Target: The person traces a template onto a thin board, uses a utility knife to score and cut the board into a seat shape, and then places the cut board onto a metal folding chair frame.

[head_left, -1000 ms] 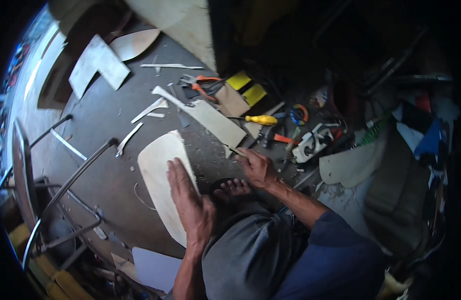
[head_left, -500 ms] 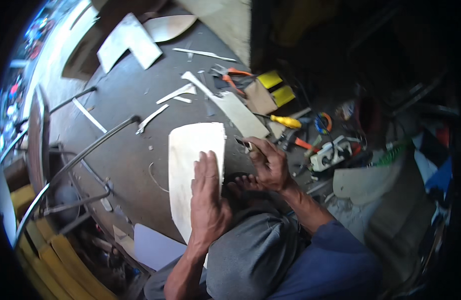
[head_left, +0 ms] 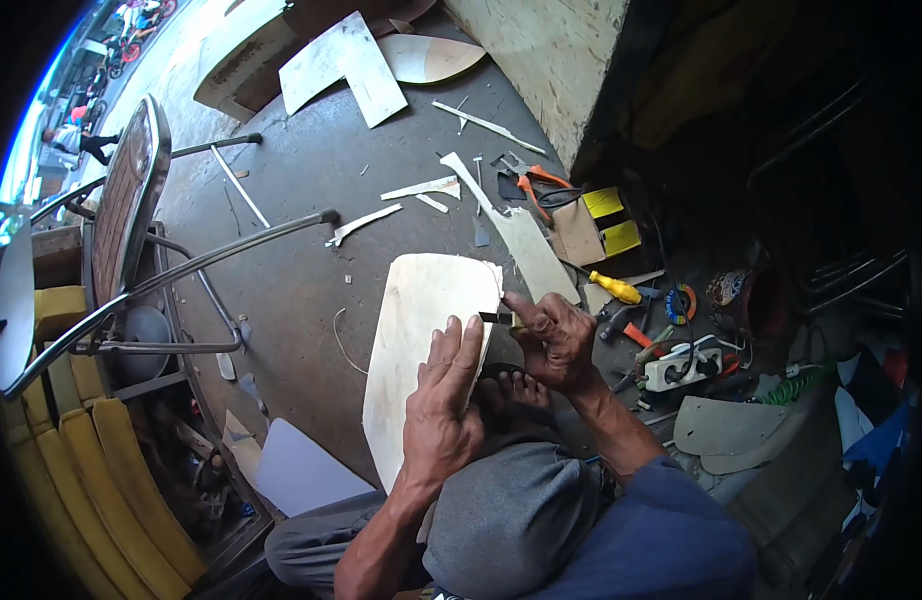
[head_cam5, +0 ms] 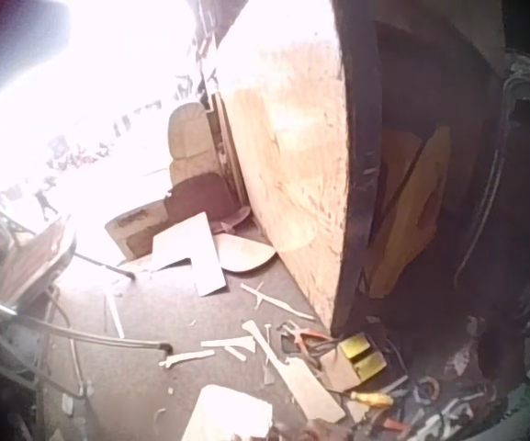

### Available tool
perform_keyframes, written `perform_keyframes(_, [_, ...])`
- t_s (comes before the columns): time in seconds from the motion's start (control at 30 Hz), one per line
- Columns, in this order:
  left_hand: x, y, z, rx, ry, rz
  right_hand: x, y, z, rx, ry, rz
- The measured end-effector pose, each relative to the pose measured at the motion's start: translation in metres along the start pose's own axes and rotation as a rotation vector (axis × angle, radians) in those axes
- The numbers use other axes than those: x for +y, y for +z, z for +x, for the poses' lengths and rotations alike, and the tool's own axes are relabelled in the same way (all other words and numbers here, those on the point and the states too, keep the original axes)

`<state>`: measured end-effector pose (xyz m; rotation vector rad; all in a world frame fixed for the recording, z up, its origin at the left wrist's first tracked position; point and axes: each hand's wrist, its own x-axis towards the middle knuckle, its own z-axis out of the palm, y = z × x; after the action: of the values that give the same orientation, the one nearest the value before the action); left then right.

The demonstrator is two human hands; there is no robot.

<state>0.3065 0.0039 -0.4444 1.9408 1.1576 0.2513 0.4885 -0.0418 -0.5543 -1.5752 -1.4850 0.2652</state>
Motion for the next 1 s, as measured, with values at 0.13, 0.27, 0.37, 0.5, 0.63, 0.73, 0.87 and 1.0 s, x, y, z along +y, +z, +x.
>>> perform_keyframes(0.13, [-0.002, -0.013, -0.015, -0.059, 0.031, 0.012, 0.058, 0.028, 0.028, 0.218, 0.385, -0.127])
perform_keyframes(0.27, [-0.004, -0.017, -0.016, 0.035, 0.024, -0.080, 0.054, 0.021, 0.010, 0.095, 0.274, 0.031])
perform_keyframes(0.37, [-0.012, -0.015, -0.020, 0.085, 0.022, 0.006, 0.060, 0.022, -0.011, -0.145, 0.370, -0.170])
perform_keyframes(0.5, [-0.039, 0.010, -0.016, 0.091, -0.029, 0.165, 0.095, 0.005, -0.008, -0.033, 0.324, -0.272])
perform_keyframes(0.63, [-0.058, 0.033, -0.008, 0.030, -0.033, 0.319, 0.184, -0.022, 0.046, 0.147, 0.276, -0.306])
perform_keyframes(0.73, [-0.063, 0.040, -0.002, 0.015, -0.036, 0.348, 0.216, -0.022, 0.055, -0.067, 0.514, -0.560])
perform_keyframes(0.87, [-0.072, 0.037, 0.002, 0.037, -0.028, 0.247, 0.182, -0.012, 0.025, -0.259, 0.449, -0.434])
perform_keyframes(1.0, [-0.071, 0.038, 0.003, 0.026, -0.044, 0.266, 0.149, 0.000, 0.005, -0.116, 0.405, -0.223])
